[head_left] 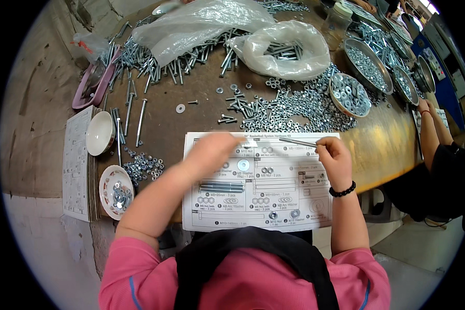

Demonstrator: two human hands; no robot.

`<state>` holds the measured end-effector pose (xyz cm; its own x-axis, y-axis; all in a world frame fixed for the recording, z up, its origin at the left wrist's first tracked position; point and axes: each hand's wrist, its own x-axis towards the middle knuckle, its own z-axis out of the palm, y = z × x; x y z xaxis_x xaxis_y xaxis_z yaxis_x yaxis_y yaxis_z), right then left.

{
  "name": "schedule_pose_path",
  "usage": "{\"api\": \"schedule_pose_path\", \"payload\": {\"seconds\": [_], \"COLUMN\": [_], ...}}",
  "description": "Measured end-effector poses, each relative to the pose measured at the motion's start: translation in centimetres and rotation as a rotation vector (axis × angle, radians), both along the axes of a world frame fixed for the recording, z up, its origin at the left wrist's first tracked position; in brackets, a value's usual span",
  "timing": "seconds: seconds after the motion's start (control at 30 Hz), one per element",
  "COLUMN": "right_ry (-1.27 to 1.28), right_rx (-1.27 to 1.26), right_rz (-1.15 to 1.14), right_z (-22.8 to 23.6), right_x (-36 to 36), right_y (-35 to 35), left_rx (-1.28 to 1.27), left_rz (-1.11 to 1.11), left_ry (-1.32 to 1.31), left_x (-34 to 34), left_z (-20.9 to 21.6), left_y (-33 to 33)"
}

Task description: The person sorts bolts, nuts, and washers from a large pile on a table, placing them into designated slots on a printed instruction sheet. They repeatedly pick up fasteners, match them to the diagram, and arrange them in order.

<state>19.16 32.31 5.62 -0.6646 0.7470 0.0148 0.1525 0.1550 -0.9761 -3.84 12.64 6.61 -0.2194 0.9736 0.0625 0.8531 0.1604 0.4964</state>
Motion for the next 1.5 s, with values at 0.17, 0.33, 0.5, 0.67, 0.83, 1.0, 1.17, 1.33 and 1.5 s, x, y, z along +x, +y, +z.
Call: {"api": "schedule_pose_path", "payload": {"seconds": [0.17, 0.33, 0.5, 0.67, 0.83, 1.0, 1.17, 1.33, 1.5], "right_ry": [-0.031, -0.055, -0.164, -0.227, -0.508, -0.474, -0.503, -0.533, -0.410], "right_rx": [0.016, -0.002, 0.310, 0.762, 0.634, 0.645, 0.744, 0.781, 0.815], "right_rz": [-0.065, 0.060, 0.205, 0.312, 0.321, 0.350, 0.370, 0.380, 0.373], "right_z": [-1.2, -0.8, -1.1, -1.6, -0.9, -1.2, -1.2, -1.3, 0.7], "right_x": [3.7, 5.6, 5.2, 3.9, 4.4, 3.6, 3.1, 3.0, 1.3], "right_y": [-2.2, -4.0, -5.3, -6.4, -6.4, -6.6, -6.3, -6.3, -4.0], "left_rx": [0.116, 0.148, 0.116, 0.023, 0.055, 0.056, 0.025, -0.027, -0.036], "left_rz": [-0.271, -0.198, -0.124, 0.024, 0.034, 0.048, 0.040, 0.024, 0.017], "left_ry": [0.098, 0.152, 0.187, 0.105, 0.116, 0.061, 0.032, 0.027, 0.036], "left_x": [7.5, 9.9, 9.4, 9.9, 10.2, 10.4, 10.2, 10.0, 10.0], "left_z": [-2.4, -3.6, -2.9, -2.4, -3.0, -3.1, -3.0, -3.3, -3.1], "left_y": [-0.1, 0.0, -0.9, -0.9, -1.0, -0.8, -0.7, -0.7, -0.7]}}
